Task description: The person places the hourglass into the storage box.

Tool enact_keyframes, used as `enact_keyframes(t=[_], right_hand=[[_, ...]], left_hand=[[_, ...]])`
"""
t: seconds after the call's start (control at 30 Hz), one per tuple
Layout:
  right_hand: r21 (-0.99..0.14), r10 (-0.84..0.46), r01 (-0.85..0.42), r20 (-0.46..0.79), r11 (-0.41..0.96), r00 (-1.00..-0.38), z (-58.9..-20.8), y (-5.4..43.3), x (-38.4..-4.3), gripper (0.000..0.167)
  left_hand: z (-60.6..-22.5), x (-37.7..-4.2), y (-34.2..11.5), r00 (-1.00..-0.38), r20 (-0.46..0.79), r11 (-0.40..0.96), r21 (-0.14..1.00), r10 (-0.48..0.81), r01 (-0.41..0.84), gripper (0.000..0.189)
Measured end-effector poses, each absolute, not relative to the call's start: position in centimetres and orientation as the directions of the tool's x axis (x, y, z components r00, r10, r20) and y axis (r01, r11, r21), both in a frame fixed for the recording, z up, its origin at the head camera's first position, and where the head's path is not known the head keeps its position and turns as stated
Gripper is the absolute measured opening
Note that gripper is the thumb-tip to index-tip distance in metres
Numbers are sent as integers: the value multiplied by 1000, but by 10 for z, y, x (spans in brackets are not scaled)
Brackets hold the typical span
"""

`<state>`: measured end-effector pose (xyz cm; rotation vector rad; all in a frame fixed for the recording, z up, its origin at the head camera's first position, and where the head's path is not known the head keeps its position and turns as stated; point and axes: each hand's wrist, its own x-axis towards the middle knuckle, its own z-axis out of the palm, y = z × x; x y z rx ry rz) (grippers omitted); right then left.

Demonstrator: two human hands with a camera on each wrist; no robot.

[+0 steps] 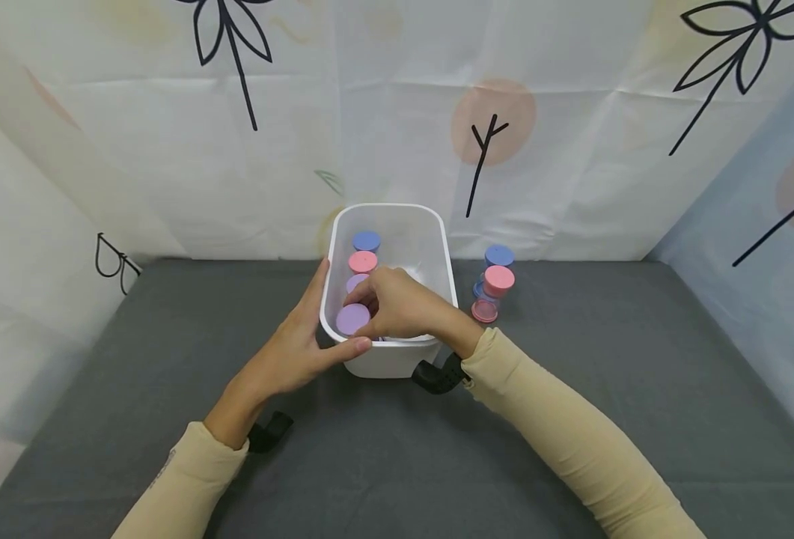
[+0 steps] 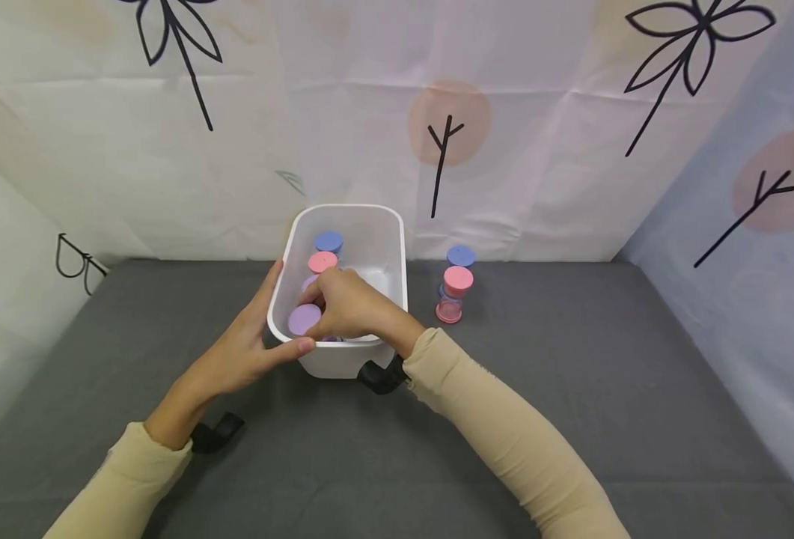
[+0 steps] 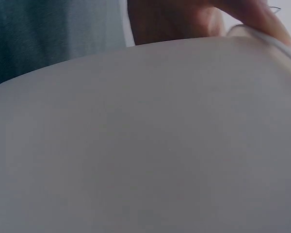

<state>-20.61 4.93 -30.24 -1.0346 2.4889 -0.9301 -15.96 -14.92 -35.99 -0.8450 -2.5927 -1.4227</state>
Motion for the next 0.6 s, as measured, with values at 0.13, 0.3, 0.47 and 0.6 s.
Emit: enact_keyframes(t=[0.13,0.3,0.47,0.6], right_hand=[[-636,-717,-552,-2,538,-697,-304,48,-204,29],[-611,-727,-582,15,537,-686,-304,47,-202,29],[-590,-721,-589,15,552,-692,-303,48,-201,31],[-585,-709,-584,23,563,-705,-303,50,-200,34]], left_hand=[[-359,-159,-150,-843,318,420,756,434,501,113],[-360,-159,-151,-842,320,412,761,434,502,115],[-353,-155,-148,-845,315,405,770,432,494,115],[-337,-146,-142,-852,295,397,786,433,474,112]])
